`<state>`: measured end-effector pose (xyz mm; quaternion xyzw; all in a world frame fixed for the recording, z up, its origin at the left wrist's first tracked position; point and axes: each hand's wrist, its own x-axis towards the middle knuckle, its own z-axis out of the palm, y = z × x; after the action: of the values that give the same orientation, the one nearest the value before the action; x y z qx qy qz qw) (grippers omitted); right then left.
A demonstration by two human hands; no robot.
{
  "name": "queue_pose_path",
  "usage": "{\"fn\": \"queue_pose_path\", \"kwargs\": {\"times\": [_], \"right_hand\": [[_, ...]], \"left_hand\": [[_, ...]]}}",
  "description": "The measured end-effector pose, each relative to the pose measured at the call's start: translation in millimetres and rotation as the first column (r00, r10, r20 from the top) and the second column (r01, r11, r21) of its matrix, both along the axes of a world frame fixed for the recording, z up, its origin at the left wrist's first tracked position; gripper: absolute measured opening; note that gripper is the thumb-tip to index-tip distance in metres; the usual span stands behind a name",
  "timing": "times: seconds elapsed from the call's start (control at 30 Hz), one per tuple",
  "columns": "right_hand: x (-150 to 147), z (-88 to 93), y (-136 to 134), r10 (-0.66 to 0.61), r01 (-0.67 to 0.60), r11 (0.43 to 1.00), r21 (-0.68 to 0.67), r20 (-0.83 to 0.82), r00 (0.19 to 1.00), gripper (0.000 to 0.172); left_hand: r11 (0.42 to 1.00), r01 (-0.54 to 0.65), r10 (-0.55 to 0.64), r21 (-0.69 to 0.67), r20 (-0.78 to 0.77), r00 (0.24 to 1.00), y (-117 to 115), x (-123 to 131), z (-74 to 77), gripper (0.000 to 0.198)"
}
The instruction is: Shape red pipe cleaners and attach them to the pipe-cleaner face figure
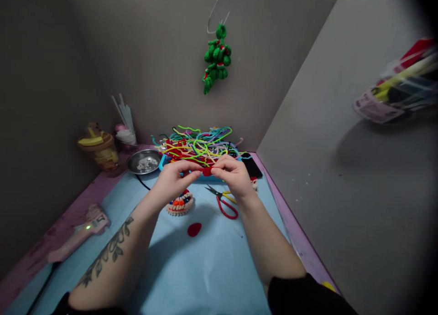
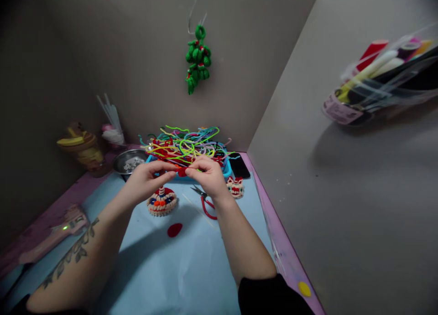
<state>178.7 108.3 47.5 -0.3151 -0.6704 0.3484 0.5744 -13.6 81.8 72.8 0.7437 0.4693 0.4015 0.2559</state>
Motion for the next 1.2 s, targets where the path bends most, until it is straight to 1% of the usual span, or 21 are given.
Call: {"fn": "queue_pose_path", "kwargs": {"times": [0.1, 0.2, 0.3, 0.37, 0.43, 0.57, 0.7, 0.77, 0.87, 0.9, 0.97, 1.03, 1.2], "right_hand": [[-0.8, 0.1, -0.8, -0.038, 0.038, 0.999, -0.008, 0.007, 0.999, 0.010], [-2.4, -1.6, -0.9, -0.076, 0.075, 0.997, -0.018, -0.030, 0.997, 0.012], [-3.6, -3.2, -0.4, -0.072, 0.070, 0.997, -0.019, -0.091, 0.993, 0.012], [-3.7, -2.5, -0.8, -0.060, 0.060, 0.998, -0.010, -0.089, 0.994, 0.012], [-3.4, 0.0, -2.5, -0.062, 0.063, 0.998, 0.014, -0.045, 0.997, 0.011], [-3.6, 5.5, -7.6, -0.072, 0.066, 0.995, 0.075, 0.088, 0.994, 0.011], [-3.9, 6.0, -9.2, -0.062, 0.054, 0.997, 0.059, 0.144, 0.988, 0.010], [-4.2, 5.5, -9.1, -0.043, 0.036, 0.998, 0.042, 0.184, 0.982, 0.003], [-6.2, 5.6, -10.2, -0.025, 0.020, 1.000, 0.023, 0.243, 0.970, 0.016], [-7.3, 5.9, -11.0, -0.032, 0.028, 0.999, 0.019, 0.254, 0.967, 0.014], [-9.3, 6.7, -12.7, -0.058, 0.056, 0.998, 0.015, 0.263, 0.963, 0.005], [-10.4, 7.4, -13.9, -0.084, 0.085, 0.996, 0.009, 0.270, 0.959, 0.008], [-9.7, 7.4, -13.5, -0.104, 0.110, 0.994, -0.006, 0.294, 0.950, 0.006]], "left_hand": [[0.999, -0.026, 0.027, -0.031, 0.031, 0.999, -0.7, 2.9, -0.2, 0.022], [0.995, -0.037, 0.049, -0.097, 0.134, 0.990, 0.0, 8.1, -5.2, 0.024], [0.985, 0.002, 0.047, -0.174, 0.273, 0.961, 1.8, 12.3, -11.8, 0.028], [0.982, 0.030, 0.028, -0.188, 0.298, 0.954, 2.5, 12.7, -13.4, 0.030], [0.989, 0.024, 0.014, -0.146, 0.256, 0.967, 2.2, 11.3, -11.7, 0.028], [0.999, -0.017, 0.021, -0.035, 0.123, 0.992, -0.8, 7.7, -4.4, 0.025], [0.999, -0.032, 0.032, -0.002, -0.005, 0.999, -2.6, 6.7, -3.0, 0.024], [0.999, -0.041, 0.042, 0.031, -0.043, 0.998, -2.5, 6.6, -4.6, 0.023], [0.995, -0.024, 0.034, 0.096, -0.101, 0.994, -1.8, 7.0, -7.3, 0.020], [0.994, -0.012, 0.025, 0.107, -0.121, 0.992, -1.7, 7.2, -7.9, 0.020], [0.994, 0.021, -0.005, 0.108, -0.146, 0.989, -1.6, 7.3, -8.3, 0.021], [0.994, 0.050, -0.035, 0.092, -0.160, 0.986, -1.4, 6.4, -8.0, 0.020], [0.990, 0.051, -0.022, 0.130, -0.216, 0.976, 0.2, 3.0, -7.4, 0.020]]}}
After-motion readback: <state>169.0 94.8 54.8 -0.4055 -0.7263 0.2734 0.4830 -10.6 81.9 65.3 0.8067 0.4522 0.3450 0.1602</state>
